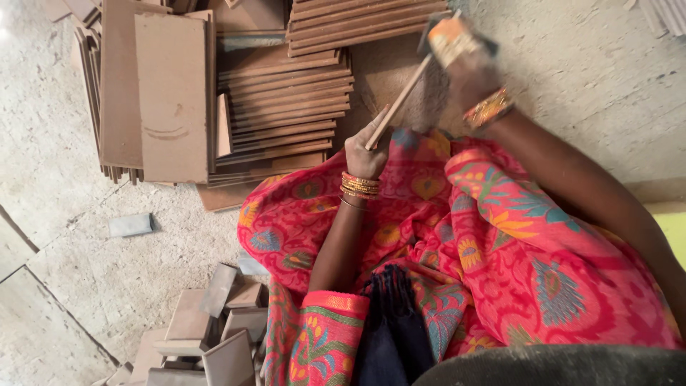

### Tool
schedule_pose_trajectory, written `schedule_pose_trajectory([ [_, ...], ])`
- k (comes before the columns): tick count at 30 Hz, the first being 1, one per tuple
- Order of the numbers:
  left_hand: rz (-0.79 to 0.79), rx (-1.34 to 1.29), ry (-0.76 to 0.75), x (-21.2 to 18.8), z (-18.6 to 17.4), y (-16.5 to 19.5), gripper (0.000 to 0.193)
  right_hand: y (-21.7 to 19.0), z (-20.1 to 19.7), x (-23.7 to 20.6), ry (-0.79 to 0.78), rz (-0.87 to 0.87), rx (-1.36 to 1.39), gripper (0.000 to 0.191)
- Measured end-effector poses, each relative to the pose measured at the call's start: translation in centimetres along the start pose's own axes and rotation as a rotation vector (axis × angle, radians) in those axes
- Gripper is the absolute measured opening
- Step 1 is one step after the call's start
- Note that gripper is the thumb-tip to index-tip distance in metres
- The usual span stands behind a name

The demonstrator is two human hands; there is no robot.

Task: The person sits on the floor and sands rectangular wooden planks using a sanding block. They hold each plank with one hand and rub the surface with the block, then place the finished plank into a nearby stack.

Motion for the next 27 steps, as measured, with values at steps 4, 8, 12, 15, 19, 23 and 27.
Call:
schedule_pose_trajectory([
  [4, 0.044, -0.004, -0.023, 0.5, -0.1, 0.9, 0.057, 2.9, -0.7, 0.8, 0.269, -0.053, -0.031, 0.05],
  [8, 0.02, -0.082, 0.002, 0.3, 0.1, 0.4, 0.056, -1.0, 0.2, -2.0, -0.078, 0.23, 0.224, 0.042],
  [12, -0.053, -0.093, -0.049, -0.1, 0.3, -0.6, 0.063, -8.7, -1.8, -5.3, 0.175, -0.166, 0.336, 0.053],
  [15, -0.001, -0.009, 0.016, -0.1, 0.3, -0.5, 0.05, -10.3, -2.9, -5.7, 0.202, -0.199, 0.291, 0.05],
  [19, 0.036, 0.071, -0.004, -0.1, 0.1, -0.1, 0.049, -6.2, -0.6, -3.0, -0.4, 0.357, 0.205, 0.029],
  [23, 0.025, 0.128, -0.003, 0.1, 0.0, -0.1, 0.046, -1.1, 0.1, 0.7, 0.287, 0.16, 0.074, 0.035],
  [27, 0.134, 0.119, 0.015, 0.4, 0.0, -0.1, 0.043, 2.4, -0.1, 3.0, 0.118, 0.361, 0.069, 0.048],
])
Point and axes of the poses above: each hand's wrist, its own x-axis towards the middle knuckle, its own z-axis out of the palm, y = z × x, the point moved 2 cm from there along x, towards the middle knuckle, and after that the axes turned 4 degrees about -y, right-handed, at the moved point
